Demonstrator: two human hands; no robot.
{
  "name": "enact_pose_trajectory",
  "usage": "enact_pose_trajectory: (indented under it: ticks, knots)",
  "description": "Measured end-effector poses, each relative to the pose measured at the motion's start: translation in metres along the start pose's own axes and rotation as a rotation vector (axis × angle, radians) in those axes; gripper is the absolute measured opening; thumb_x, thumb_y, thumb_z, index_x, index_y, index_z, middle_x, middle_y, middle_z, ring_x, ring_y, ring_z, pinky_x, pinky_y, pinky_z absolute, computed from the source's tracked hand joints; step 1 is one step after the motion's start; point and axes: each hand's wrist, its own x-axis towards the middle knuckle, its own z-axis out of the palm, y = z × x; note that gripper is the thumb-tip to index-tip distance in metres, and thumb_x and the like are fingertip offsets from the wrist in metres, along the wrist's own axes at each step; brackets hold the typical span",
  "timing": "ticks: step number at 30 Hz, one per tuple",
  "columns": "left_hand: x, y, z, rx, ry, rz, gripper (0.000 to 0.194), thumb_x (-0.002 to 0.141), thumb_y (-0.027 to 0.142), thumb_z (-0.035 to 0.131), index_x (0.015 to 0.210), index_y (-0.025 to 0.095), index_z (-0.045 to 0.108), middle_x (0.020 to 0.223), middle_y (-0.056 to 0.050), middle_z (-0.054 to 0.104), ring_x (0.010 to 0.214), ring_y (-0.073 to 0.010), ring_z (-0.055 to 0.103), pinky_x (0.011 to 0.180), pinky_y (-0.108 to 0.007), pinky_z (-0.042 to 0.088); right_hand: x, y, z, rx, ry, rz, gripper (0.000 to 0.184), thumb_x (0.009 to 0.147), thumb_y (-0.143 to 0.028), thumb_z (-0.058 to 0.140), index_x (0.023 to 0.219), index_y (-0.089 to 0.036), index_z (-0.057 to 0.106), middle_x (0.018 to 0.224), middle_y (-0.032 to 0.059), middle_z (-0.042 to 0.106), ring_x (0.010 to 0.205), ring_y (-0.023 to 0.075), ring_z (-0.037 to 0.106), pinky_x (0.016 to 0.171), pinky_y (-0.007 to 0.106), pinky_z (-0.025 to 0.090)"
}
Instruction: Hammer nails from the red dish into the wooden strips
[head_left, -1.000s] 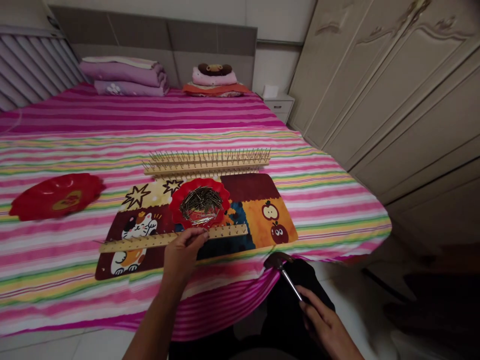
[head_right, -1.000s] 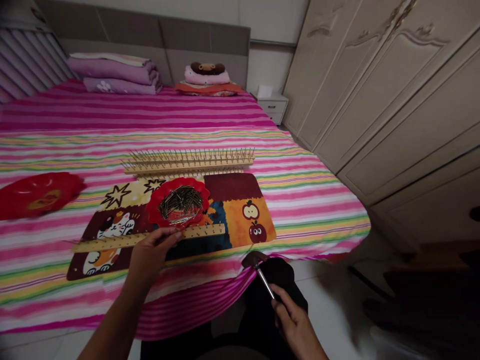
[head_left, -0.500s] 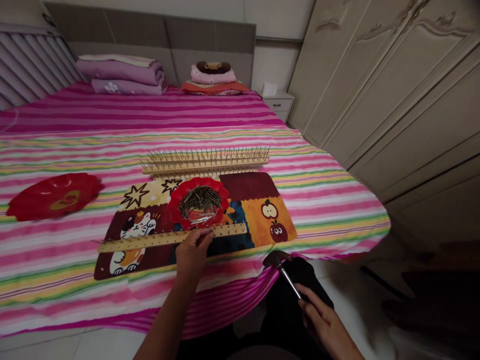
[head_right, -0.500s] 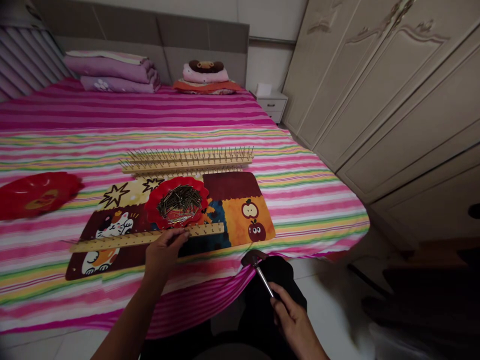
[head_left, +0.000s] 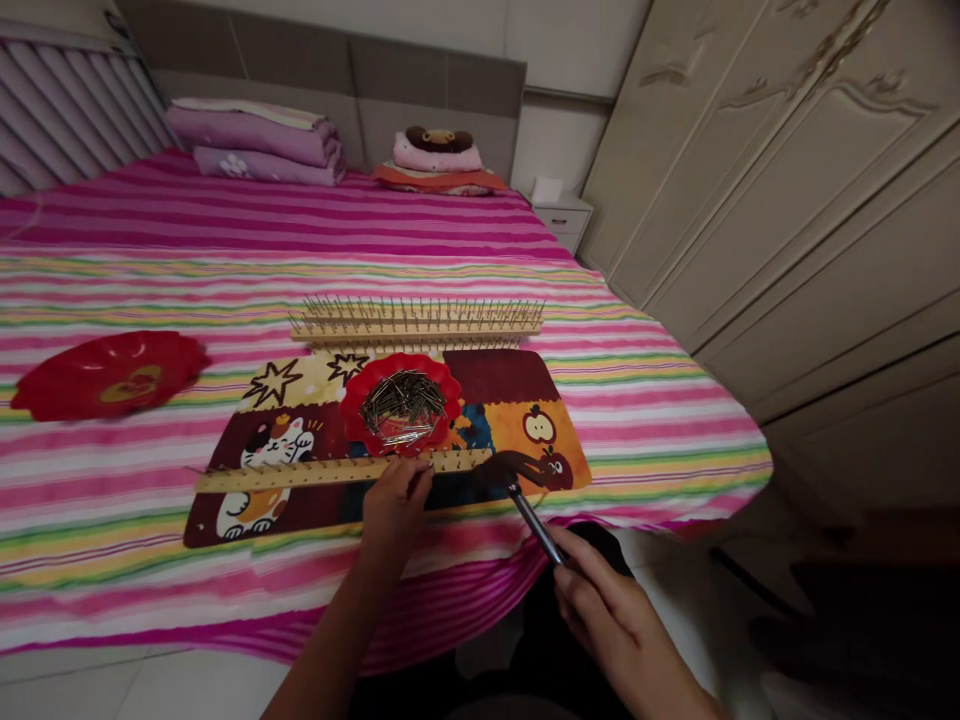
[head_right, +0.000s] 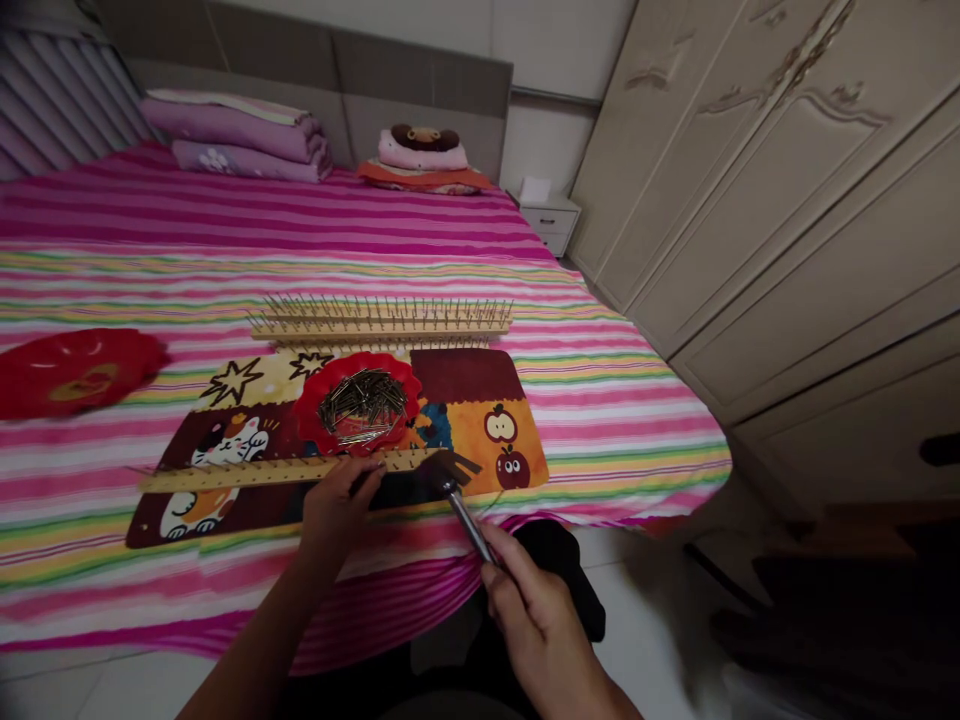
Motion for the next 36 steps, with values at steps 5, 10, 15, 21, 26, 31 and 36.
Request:
enact_pose_trajectory:
  ticks: [5,10,15,21,26,31,36]
  knots:
    - [-0.004,-0.004,0.002,0.001,-0.004,0.018,0.014,0.081,0.027,0.050,0.076,0.022,0.063,0.073,0.000,0.065,0.071,-0.0135,0.060,0.067,-0.024,0.046,0.028,-0.035,0.014,-0.211,-0.047,-0.332,0.043,0.093,-0.032,0.038,0.133,-0.019,0.048,0.102,0.0078,0.067,0.089,0.0153,0.063,0.083,0.026,0.050]
    - [-0.005,-0.005,0.001,0.026,-0.030,0.032,0.015,0.082,0.023,0.049,0.075,0.023,0.063,0.069,0.001,0.062,0.068,-0.0125,0.058,0.065,-0.023,0.045,0.035,-0.044,0.019,-0.323,-0.144,-0.322,0.041,0.093,-0.028,0.039,0.132,-0.022,0.050,0.114,0.0084,0.066,0.103,0.0182,0.063,0.090,0.030,0.049]
    - [-0.004,-0.005,0.004,-0.001,-0.006,0.015,0.014,0.080,0.025,0.050,0.076,0.023,0.063,0.074,0.000,0.065,0.073,-0.0136,0.061,0.069,-0.024,0.047,0.010,-0.035,0.000,-0.280,-0.101,-0.230,0.044,0.092,-0.035,0.040,0.133,-0.024,0.050,0.091,0.0052,0.070,0.089,0.0181,0.065,0.084,0.026,0.050]
    - [-0.004,0.000,-0.011,0.043,-0.041,0.012,0.016,0.081,0.027,0.051,0.087,0.023,0.066,0.083,-0.001,0.069,0.078,-0.0147,0.064,0.071,-0.025,0.048,-0.021,0.039,-0.023,-0.154,0.067,0.133,0.054,0.085,-0.053,0.043,0.126,-0.021,0.056,0.051,-0.0037,0.045,0.047,0.0130,0.045,0.050,0.022,0.043]
    - [0.030,0.010,-0.049,0.311,0.008,0.040,0.021,0.083,0.032,0.049,0.086,0.021,0.067,0.086,-0.004,0.069,0.080,-0.0172,0.062,0.074,-0.027,0.046,-0.032,0.098,-0.025,0.012,0.200,0.361,0.067,0.074,-0.063,0.049,0.120,-0.017,0.060,0.050,-0.0045,0.039,0.048,0.0129,0.040,0.045,0.023,0.035]
    - [0.084,0.016,-0.057,0.769,-0.434,-0.009,0.025,0.079,0.024,0.047,0.087,0.020,0.071,0.094,-0.009,0.070,0.093,-0.0264,0.060,0.079,-0.035,0.043,-0.028,0.111,-0.027,0.077,0.185,0.447,0.070,0.070,-0.063,0.051,0.122,-0.017,0.057,0.052,-0.0049,0.039,0.049,0.0127,0.039,0.047,0.023,0.032]
    - [0.106,0.019,-0.043,0.860,-0.671,-0.144,0.028,0.075,0.021,0.048,0.089,0.022,0.072,0.101,-0.011,0.070,0.098,-0.0302,0.061,0.081,-0.039,0.041,-0.023,0.111,-0.026,0.094,0.133,0.453,0.071,0.073,-0.061,0.048,0.128,-0.015,0.049,0.053,-0.0067,0.033,0.049,0.0119,0.034,0.047,0.024,0.027]
